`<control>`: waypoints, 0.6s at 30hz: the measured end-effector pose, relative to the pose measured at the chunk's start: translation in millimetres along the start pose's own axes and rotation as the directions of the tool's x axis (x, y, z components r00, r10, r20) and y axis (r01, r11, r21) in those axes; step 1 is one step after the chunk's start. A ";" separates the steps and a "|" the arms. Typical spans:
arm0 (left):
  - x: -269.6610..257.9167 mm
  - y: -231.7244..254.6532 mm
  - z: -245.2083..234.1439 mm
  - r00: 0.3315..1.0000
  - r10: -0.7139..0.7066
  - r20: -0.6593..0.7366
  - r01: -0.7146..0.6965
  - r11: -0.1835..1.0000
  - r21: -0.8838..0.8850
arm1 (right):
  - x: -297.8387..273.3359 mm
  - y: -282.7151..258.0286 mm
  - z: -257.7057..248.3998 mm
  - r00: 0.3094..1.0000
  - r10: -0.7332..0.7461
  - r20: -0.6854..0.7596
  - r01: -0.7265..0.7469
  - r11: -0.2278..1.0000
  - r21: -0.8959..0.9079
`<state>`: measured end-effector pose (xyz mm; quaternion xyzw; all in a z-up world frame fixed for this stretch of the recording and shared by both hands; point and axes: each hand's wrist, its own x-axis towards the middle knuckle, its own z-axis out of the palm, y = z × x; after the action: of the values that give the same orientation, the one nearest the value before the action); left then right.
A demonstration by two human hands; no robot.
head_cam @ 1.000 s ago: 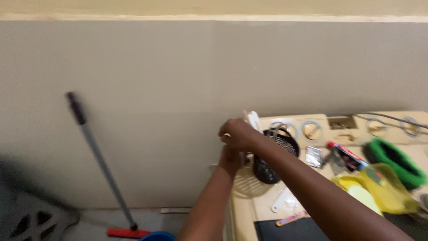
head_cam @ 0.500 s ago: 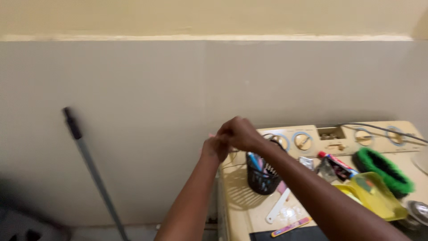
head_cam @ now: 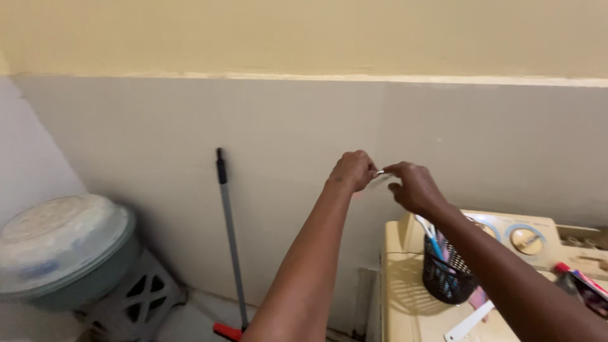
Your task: The person washes toothbrushes and glasses under a running tap in a bathroom sink. They then place the cleaned items into a mesh holder and arrange them on a wall-mounted shelf. The person also washes a small packet and a toothpaste tube under the tap before placing them on the shelf.
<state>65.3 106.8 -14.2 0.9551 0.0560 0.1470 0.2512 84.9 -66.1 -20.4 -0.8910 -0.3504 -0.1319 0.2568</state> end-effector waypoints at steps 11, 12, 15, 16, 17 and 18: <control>-26.7 22.8 -70.8 0.999 -0.022 -0.025 0.017 0.979 -0.201 | 15.5 -9.6 -49.0 0.985 -0.041 -0.167 0.060 0.992 0.114; -32.1 29.6 -75.4 1.000 -0.017 -0.018 0.012 0.973 -0.232 | 11.2 -12.3 -57.4 0.984 -0.032 -0.178 0.054 0.991 0.123; -47.4 52.2 -83.4 0.994 0.061 -0.088 -0.078 0.975 -0.210 | -3.7 -11.4 -83.4 0.982 0.001 -0.187 0.028 0.988 0.152; -58.8 55.6 -81.1 0.989 0.085 -0.119 -0.105 0.978 -0.180 | -5.5 -11.4 -87.4 0.986 0.011 -0.167 0.018 0.985 0.173; -69.8 62.4 -76.6 0.986 0.082 -0.142 -0.101 0.986 -0.134 | -9.2 -12.0 -86.3 0.989 0.021 -0.146 0.007 0.981 0.194; -76.1 76.3 -72.8 0.982 0.094 -0.163 -0.108 0.991 -0.082 | -14.9 -11.5 -85.2 0.984 -0.072 -0.163 0.097 0.983 0.154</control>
<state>-27.0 60.7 65.0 0.9295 0.0204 0.2377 0.2814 61.5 -114.2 48.6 -0.8385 -0.3760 -0.1838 0.3490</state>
